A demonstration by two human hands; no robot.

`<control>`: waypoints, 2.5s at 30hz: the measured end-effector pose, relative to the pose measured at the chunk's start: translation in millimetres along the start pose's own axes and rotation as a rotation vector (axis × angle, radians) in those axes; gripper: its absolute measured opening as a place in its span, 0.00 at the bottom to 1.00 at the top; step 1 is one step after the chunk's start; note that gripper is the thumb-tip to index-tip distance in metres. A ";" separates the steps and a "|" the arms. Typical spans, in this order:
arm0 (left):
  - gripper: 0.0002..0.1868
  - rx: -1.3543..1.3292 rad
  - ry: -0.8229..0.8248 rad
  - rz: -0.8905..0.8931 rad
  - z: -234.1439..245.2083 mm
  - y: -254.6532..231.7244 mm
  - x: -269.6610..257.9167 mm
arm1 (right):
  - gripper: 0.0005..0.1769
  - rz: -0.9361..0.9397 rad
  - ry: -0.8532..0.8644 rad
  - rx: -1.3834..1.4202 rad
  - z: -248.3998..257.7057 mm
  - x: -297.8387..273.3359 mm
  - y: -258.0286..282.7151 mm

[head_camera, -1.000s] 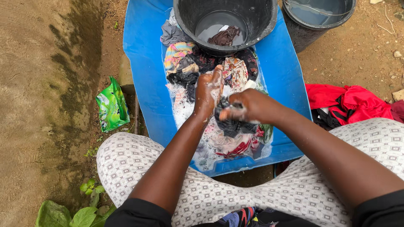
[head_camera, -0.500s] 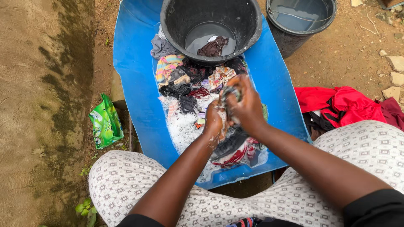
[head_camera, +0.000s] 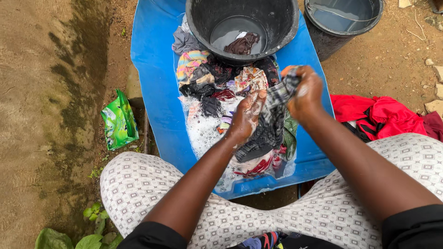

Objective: The person washes clothes by rubbing a bar of soap onto garments, scrubbing them by hand in soapy water, wringing out a garment, and placing it into a basin.

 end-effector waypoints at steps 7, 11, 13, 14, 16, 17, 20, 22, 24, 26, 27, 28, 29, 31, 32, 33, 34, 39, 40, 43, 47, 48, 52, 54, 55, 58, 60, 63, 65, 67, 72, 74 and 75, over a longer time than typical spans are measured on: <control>0.15 -0.429 -0.200 0.294 0.3 22.5 -17.2 | 0.19 1.173 0.538 -1.364 -25.3 -90.0 -81.9; 0.12 -0.436 -0.269 0.459 1.1 17.0 -24.7 | 0.14 0.508 0.101 -1.407 -11.6 -35.9 -55.3; 0.12 -0.458 -0.291 0.414 12.0 14.9 -14.3 | 0.11 0.768 0.237 -1.359 -24.6 -80.0 -86.1; 0.12 -0.472 -0.305 0.396 18.1 14.9 -12.0 | 0.13 1.024 0.382 -1.290 -30.7 -97.4 -94.4; 0.12 -0.473 -0.314 0.393 20.9 18.1 -13.0 | 0.19 1.151 0.488 -1.237 -29.9 -90.9 -89.1; 0.12 -0.464 -0.309 0.406 16.8 21.3 -15.9 | 0.26 1.276 0.585 -1.178 -28.6 -86.4 -85.2; 0.12 -0.444 -0.282 0.426 4.0 23.0 -21.4 | 0.28 0.384 0.180 -1.478 -5.7 -36.3 -60.0; 0.13 -0.453 -0.293 0.406 12.9 13.3 -14.6 | 0.31 0.609 0.326 -1.426 -17.8 -74.0 -95.8; 0.13 -0.467 -0.319 0.383 23.4 6.9 -15.0 | 0.33 0.816 0.481 -1.355 -21.7 -90.2 -108.1; 0.13 -0.454 -0.310 0.395 19.2 8.3 -15.9 | 0.21 1.272 0.612 -1.276 -21.6 -93.9 -106.6; 0.13 -0.437 -0.290 0.406 13.6 10.0 -14.5 | 0.20 0.958 0.476 -1.349 -17.3 -60.3 -91.1; 0.13 -0.423 -0.273 0.411 5.1 13.3 -12.8 | 0.19 0.639 0.345 -1.393 -13.1 -34.8 -77.2; 0.14 -0.422 -0.266 0.417 1.9 15.9 -13.8 | 0.19 0.635 0.340 -1.393 -13.8 -39.8 -76.4; 0.14 -0.419 -0.270 0.408 6.9 15.3 -9.2 | 0.23 0.467 0.252 -1.403 -20.3 -49.5 -74.7; 0.14 -0.424 -0.278 0.395 11.9 14.0 -6.3 | 0.23 0.473 0.249 -1.408 -25.6 -65.5 -79.1; 0.14 -0.430 -0.286 0.392 15.8 15.3 -7.6 | 0.24 0.838 0.384 -1.399 -34.7 -99.0 -89.2; 0.14 -0.433 -0.292 0.389 18.9 16.0 -6.5 | 0.26 1.203 0.523 -1.356 -40.0 -121.1 -93.6; 0.16 -0.385 -0.240 0.423 6.1 15.6 -10.3 | 0.21 0.690 0.316 -1.479 -32.9 -50.8 -57.9; 0.16 -0.380 -0.244 0.422 7.2 11.7 -12.3 | 0.20 0.497 0.211 -1.440 -30.5 -48.1 -55.8; 0.17 -0.373 -0.258 0.401 15.8 -8.5 -12.5 | 0.21 1.116 0.533 -1.341 -47.2 -122.3 -90.8; 0.18 -0.285 -0.254 0.448 11.6 -21.4 -22.5 | 0.14 0.696 0.391 -1.475 -31.6 -67.7 -65.4; 0.18 -0.244 -0.251 0.444 9.3 -25.2 -21.3 | 0.23 0.240 0.194 -1.585 -24.1 -39.3 -50.4; 0.17 -0.174 -0.116 0.036 10.4 -45.6 -18.2 | 0.20 0.380 0.356 -0.960 -22.1 -21.0 -9.4; 0.32 0.437 -0.287 0.017 23.5 -61.1 -21.3 | 0.25 -0.162 0.403 -0.566 -20.9 -32.2 -18.4; 0.32 0.436 -0.290 0.013 26.0 -70.6 -20.8 | 0.30 0.315 0.636 -1.006 -28.3 -48.5 -15.5; 0.23 0.796 -0.309 -0.180 22.8 -100.9 -25.1 | 0.30 0.300 0.723 -1.378 -31.3 -55.7 6.5; 0.23 0.668 -0.103 -0.339 14.3 -113.9 -27.9 | 0.22 -0.088 0.731 -0.883 -23.2 -48.0 37.7; 0.23 0.457 0.189 -0.269 10.7 -112.5 -32.7 | 0.14 0.260 0.734 -0.366 -11.8 -39.9 99.8; 0.21 0.576 0.118 -0.254 14.8 -101.7 -23.4 | 0.15 0.281 0.670 -0.195 -8.0 -31.5 111.1; 0.22 0.695 0.049 -0.247 15.1 -80.3 -13.0 | 0.15 0.285 0.448 -0.076 -4.1 -14.7 101.6; 0.21 -0.178 -0.167 0.105 15.4 -1.2 -2.2 | 0.19 0.933 0.588 -1.658 -45.2 -80.5 -49.4; 0.21 -0.292 -0.224 0.231 28.8 13.5 0.2 | 0.26 1.251 0.765 -1.412 -45.1 -125.3 -72.1; 0.21 -0.305 -0.233 0.267 28.9 19.4 -1.5 | 0.26 1.246 0.763 -1.406 -43.9 -107.0 -69.2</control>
Point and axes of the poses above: each hand's wrist, its own x-axis towards the middle knuckle, its own z-axis out of the back of the hand, y = z × x, the point moved 2 cm from there along x, towards the middle knuckle, and after that the axes turned 5 degrees about y, right-handed, at the moved point
